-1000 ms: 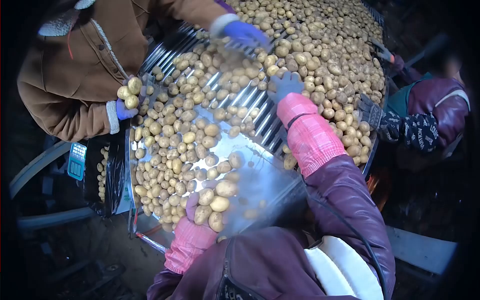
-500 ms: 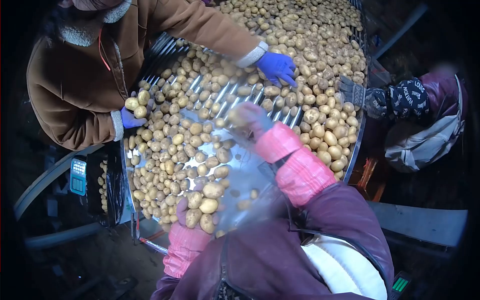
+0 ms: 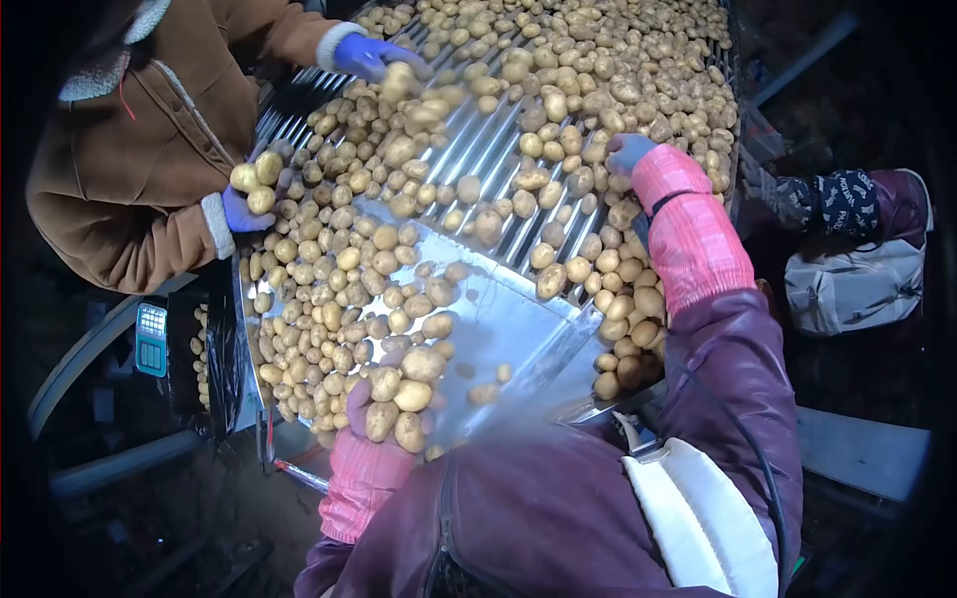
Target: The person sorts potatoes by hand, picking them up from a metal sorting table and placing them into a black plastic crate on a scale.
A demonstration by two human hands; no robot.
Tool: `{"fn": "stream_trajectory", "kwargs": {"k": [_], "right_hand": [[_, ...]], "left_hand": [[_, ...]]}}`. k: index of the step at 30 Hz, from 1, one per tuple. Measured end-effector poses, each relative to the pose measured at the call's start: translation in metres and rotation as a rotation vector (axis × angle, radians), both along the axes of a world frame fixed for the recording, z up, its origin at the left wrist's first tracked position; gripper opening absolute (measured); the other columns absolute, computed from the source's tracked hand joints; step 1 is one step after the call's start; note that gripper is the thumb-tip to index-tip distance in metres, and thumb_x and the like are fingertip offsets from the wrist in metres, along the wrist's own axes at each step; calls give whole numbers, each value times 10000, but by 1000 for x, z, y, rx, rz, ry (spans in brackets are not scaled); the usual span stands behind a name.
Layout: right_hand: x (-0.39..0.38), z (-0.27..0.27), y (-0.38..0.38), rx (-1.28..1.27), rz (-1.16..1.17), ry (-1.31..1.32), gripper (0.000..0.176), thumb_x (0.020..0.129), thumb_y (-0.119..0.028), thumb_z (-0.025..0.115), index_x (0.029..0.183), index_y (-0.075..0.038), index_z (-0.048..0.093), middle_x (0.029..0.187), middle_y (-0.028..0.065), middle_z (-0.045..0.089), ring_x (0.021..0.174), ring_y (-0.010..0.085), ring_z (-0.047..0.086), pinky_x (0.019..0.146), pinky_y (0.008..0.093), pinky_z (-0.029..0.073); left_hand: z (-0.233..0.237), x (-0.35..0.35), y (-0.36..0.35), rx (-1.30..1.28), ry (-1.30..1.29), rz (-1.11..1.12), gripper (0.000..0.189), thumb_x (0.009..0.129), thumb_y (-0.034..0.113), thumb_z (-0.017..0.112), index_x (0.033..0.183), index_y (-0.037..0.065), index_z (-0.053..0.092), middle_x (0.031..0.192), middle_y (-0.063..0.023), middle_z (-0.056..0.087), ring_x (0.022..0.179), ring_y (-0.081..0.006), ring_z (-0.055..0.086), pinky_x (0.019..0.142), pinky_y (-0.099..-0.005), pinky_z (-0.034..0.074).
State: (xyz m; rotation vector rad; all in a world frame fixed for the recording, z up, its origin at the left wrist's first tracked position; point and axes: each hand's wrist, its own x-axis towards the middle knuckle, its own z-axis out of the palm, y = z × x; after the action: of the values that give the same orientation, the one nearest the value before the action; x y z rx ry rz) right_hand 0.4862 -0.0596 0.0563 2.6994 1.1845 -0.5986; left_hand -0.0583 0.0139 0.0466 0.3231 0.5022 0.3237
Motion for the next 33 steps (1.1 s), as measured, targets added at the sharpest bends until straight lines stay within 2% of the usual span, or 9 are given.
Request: {"fn": "stream_trajectory", "kwargs": {"k": [4, 8, 12, 18, 21, 23, 26, 29, 33], "right_hand": [[23, -16, 1, -104, 228, 20, 519, 791, -406, 688, 1241, -148, 663, 1354, 104, 572, 1265, 280, 539, 1071, 352, 429], [29, -75, -6, 227, 207, 172, 547, 774, -292, 731, 1296, -173, 618, 1315, 125, 600, 1243, 317, 553, 1064, 380, 433], [-56, -26, 5, 202, -48, 351, 703, 769, -255, 730, 1423, -213, 476, 1289, 156, 606, 1207, 340, 568, 1026, 414, 457], [-117, -41, 16, 279, 197, 329, 821, 715, -226, 724, 1472, -265, 407, 1316, 193, 555, 1143, 347, 591, 957, 422, 497], [-179, -1, 34, 234, 165, 462, 807, 720, -233, 719, 1466, -260, 414, 1351, 211, 512, 1173, 383, 574, 984, 429, 486], [-179, -66, 46, 376, 440, 308, 833, 701, -218, 728, 1469, -263, 408, 1402, 206, 452, 1201, 391, 559, 998, 438, 485], [-257, -14, 49, 209, 293, 468, 865, 700, -202, 721, 1491, -222, 370, 1454, 187, 389, 1162, 377, 580, 982, 443, 504], [-292, -59, 37, 377, 482, 529, 802, 741, -197, 687, 1485, -205, 386, 1424, 195, 442, 1133, 348, 596, 959, 424, 514], [-290, -66, 6, 686, 272, 778, 659, 777, -208, 669, 1411, -251, 499, 1383, 142, 522, 1191, 328, 579, 973, 394, 506]], "left_hand": [[4, -3, 0, -4, -46, 6, 741, 924, 537, 381, 1514, 93, 309, 1447, -189, 445, 1043, -294, 620, 681, -358, 533], [13, -5, -3, -22, -43, 47, 743, 925, 518, 386, 1518, 79, 294, 1436, -176, 450, 1148, -298, 579, 824, -374, 539], [11, -7, -2, -49, -148, 35, 718, 926, 479, 382, 1505, 59, 314, 1426, -166, 461, 1210, -301, 542, 956, -404, 503], [18, -15, -5, 215, 72, 6, 697, 933, 483, 364, 1495, 71, 345, 1388, -170, 506, 1073, -319, 618, 770, -394, 563], [13, -22, -14, 20, 66, 87, 689, 941, 485, 347, 1498, 79, 347, 1380, -169, 523, 984, -327, 648, 667, -390, 565], [6, -34, -16, 86, 109, 50, 692, 949, 505, 329, 1501, 88, 350, 1400, -164, 511, 934, -333, 656, 600, -386, 549], [7, -37, -24, 58, 143, 110, 705, 947, 537, 339, 1509, 111, 337, 1406, -175, 501, 922, -351, 660, 574, -397, 542], [-11, -58, -23, 8, -48, 62, 710, 941, 541, 358, 1523, 137, 308, 1413, -185, 494, 942, -378, 657, 574, -406, 537], [-16, -76, -36, -29, -38, 114, 725, 928, 549, 404, 1530, 159, 293, 1431, -199, 478, 960, -418, 657, 575, -447, 521]]}}
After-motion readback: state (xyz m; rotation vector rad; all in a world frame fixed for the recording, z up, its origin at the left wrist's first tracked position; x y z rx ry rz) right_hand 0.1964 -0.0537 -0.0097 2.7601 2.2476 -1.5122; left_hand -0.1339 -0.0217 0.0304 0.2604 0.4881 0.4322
